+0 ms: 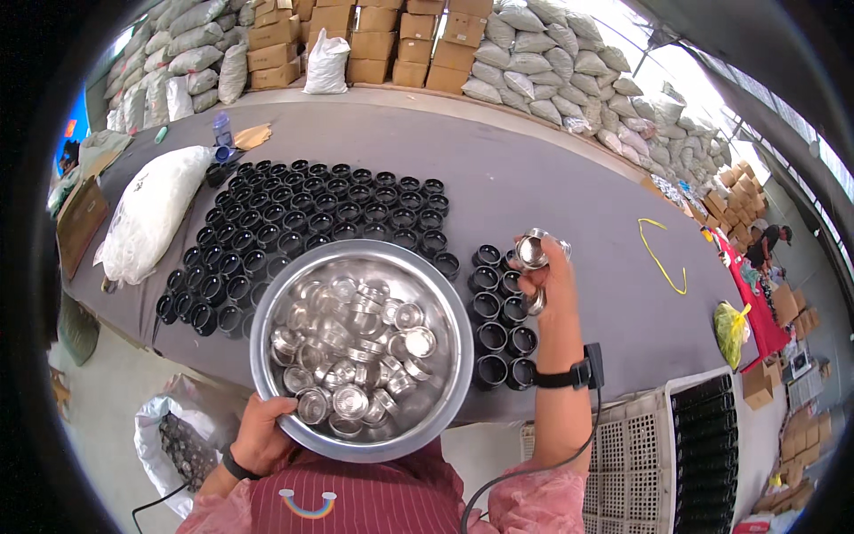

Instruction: Placing metal caps into black plastic rings arranged on a table in rows.

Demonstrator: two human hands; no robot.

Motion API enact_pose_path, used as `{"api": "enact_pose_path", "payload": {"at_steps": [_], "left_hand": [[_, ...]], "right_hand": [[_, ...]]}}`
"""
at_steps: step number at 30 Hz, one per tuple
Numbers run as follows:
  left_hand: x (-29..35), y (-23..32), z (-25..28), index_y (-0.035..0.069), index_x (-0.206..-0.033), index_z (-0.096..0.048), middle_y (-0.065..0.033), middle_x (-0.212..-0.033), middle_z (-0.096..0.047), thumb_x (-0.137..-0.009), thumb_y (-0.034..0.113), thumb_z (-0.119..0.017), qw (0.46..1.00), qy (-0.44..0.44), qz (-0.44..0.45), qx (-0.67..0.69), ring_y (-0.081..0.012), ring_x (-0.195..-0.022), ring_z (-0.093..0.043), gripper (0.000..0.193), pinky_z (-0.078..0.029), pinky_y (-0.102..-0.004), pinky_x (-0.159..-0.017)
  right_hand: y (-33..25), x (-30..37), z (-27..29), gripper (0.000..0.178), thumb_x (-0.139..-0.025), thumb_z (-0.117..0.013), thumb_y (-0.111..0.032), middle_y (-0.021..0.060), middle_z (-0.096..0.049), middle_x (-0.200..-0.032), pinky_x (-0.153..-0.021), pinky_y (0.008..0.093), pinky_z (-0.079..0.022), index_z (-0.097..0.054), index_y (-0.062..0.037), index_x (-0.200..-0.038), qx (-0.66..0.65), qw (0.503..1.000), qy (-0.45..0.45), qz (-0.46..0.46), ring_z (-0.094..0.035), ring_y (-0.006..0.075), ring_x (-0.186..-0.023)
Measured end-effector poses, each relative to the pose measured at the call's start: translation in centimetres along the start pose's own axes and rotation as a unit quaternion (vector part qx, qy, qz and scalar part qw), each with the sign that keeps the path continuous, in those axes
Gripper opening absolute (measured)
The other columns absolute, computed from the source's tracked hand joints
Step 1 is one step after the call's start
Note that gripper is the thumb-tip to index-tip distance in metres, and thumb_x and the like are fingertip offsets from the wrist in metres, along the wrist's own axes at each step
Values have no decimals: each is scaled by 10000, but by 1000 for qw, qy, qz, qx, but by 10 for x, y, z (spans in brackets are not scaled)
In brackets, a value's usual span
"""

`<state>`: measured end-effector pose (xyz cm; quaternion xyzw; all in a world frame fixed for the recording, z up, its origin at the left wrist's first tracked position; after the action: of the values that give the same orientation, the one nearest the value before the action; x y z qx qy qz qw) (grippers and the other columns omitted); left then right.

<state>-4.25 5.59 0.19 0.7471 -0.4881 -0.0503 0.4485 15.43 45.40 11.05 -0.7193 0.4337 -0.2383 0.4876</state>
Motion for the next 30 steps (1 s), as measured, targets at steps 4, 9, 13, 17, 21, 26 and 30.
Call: {"api": "enact_pose_path", "payload": {"at_steps": [4, 9, 13, 17, 21, 26, 30], "left_hand": [[3, 11, 22, -52, -1238, -530, -163, -1113, -657, -803, -30, -559, 998, 37, -6, 43, -280, -978, -674, 437, -570, -408, -881], [17, 38, 53, -43, -1072, -579, -123, -966, -666, -799, -50, -557, 987, 124, -94, 36, -223, -826, -673, 274, -570, -363, -747], [19, 43, 89, 0, -1023, -559, -82, -913, -634, -798, -46, -545, 969, 169, -176, -44, -199, -791, -650, 230, -549, -329, -727], [19, 44, 105, 1, -1269, -517, -108, -1111, -644, -733, -55, -552, 974, 171, -151, 9, -231, -949, -670, 540, -579, -378, -855], [21, 49, 104, -3, -1259, -524, -106, -1102, -644, -739, -45, -558, 967, 201, -152, 25, -229, -965, -662, 523, -565, -374, -872], [20, 55, 80, 8, -884, -614, -82, -824, -638, -847, 39, -574, 947, 263, -173, 67, -214, -747, -649, 63, -544, -348, -694], [20, 50, 95, -3, -1251, -533, -103, -1092, -655, -774, 1, -560, 968, 206, -134, 48, -217, -943, -666, 478, -566, -361, -856]], "right_hand": [[29, -46, 66, 331, -889, -677, -319, 95, -656, -831, -363, 222, -377, -583, -32, -1024, 184, 976, 104, -49, -615, 156, -550], [65, -94, 90, 368, -805, -754, -169, 91, -647, -826, -410, 272, -470, -555, -2, -1066, 323, 931, 142, -97, -601, 151, -550], [81, -121, 79, 268, -839, -720, -202, 62, -620, -718, -338, 247, -366, -573, -30, -984, 425, 891, 102, -125, -596, 135, -495], [96, -140, 89, 279, -828, -721, -202, 65, -620, -717, -352, 255, -385, -576, -20, -983, 489, 850, 77, -182, -603, 137, -506], [99, -148, 91, 255, -835, -711, -204, 65, -615, -715, -368, 252, -400, -579, -22, -954, 527, 818, 62, -222, -592, 133, -503], [77, -152, 124, 252, -795, -726, -166, 88, -619, -694, -421, 307, -448, -596, 16, -911, 462, 863, 151, -139, -572, 153, -520], [60, -156, 149, 326, -768, -744, -275, 114, -625, -655, -497, 354, -487, -621, 20, -834, 574, 788, 198, -100, -613, 192, -565]]}}
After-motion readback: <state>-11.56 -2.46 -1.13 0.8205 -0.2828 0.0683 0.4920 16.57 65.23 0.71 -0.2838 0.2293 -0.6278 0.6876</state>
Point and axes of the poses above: each hand's wrist, its own x-axis away from the middle knuckle, its own z-axis out of the back of the hand, y = z × x, the point moved 7 cm from there along -x, towards the middle knuckle
